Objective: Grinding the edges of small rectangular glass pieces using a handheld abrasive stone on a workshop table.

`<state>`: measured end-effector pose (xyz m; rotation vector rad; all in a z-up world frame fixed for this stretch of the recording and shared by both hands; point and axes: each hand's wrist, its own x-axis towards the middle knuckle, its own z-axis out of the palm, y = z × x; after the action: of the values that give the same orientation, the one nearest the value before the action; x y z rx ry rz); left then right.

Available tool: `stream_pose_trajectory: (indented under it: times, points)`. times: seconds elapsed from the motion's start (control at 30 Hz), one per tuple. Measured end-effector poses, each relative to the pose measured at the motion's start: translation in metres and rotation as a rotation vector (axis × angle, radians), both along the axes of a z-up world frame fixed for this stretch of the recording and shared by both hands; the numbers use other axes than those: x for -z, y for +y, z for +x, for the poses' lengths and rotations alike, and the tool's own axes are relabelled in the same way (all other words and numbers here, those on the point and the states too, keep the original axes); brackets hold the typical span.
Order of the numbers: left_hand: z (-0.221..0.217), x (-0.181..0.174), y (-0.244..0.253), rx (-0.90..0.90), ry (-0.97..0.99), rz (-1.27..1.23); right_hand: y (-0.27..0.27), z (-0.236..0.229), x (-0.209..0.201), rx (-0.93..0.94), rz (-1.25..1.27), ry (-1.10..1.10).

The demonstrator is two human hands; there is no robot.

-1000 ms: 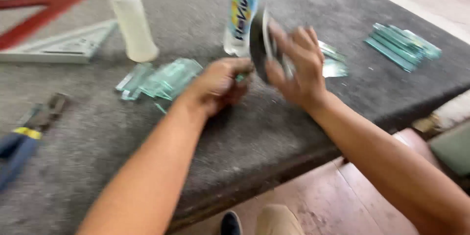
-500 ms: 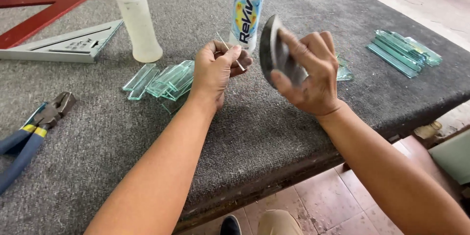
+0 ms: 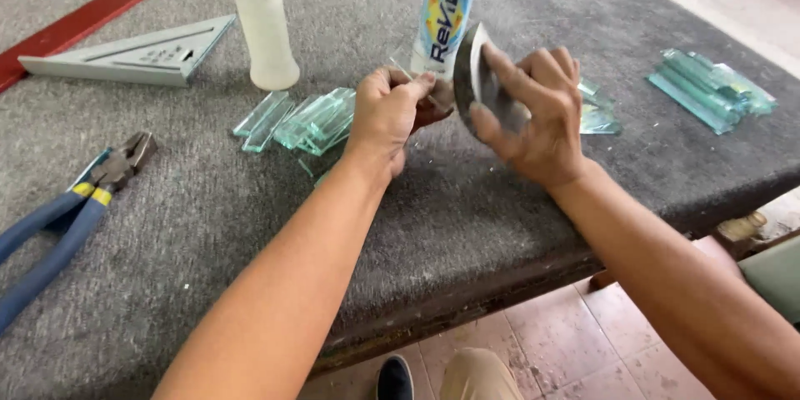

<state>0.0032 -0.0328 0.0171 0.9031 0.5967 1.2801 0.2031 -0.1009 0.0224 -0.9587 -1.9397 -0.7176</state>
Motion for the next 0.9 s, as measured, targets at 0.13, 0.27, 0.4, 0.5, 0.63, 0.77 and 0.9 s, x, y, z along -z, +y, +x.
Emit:
stream_pose_trajectory:
  times: [0.13,0.27,0.4,0.5,0.63,0.77,0.9]
  points:
    - [-0.002,-0.004,0.004,0.009,0.048,0.017,0.006,0.001,-0.001,0.038,0.025,-0.031]
    - [-0.007,-0.008,0.006,0.04,0.047,0.081,0.007,0.02,-0.014,0.04,0.081,0.114]
    - [-0.011,0.004,0.02,0.191,0.032,0.125,-0.009,0.005,-0.02,-0.031,0.028,0.244]
    - [-0.015,-0.002,0.019,0.252,-0.029,0.058,-0.009,0.004,-0.018,-0.047,0.022,0.277]
    - [-0.017,-0.008,0.02,0.216,-0.075,-0.049,-0.009,0.002,-0.018,-0.079,-0.017,0.254]
    - [-0.015,-0.01,0.02,0.176,-0.054,-0.06,-0.005,-0.001,-0.014,-0.118,-0.013,0.202]
    - [-0.01,-0.005,0.022,0.184,-0.026,-0.037,-0.001,0.0,-0.001,-0.113,-0.01,0.121]
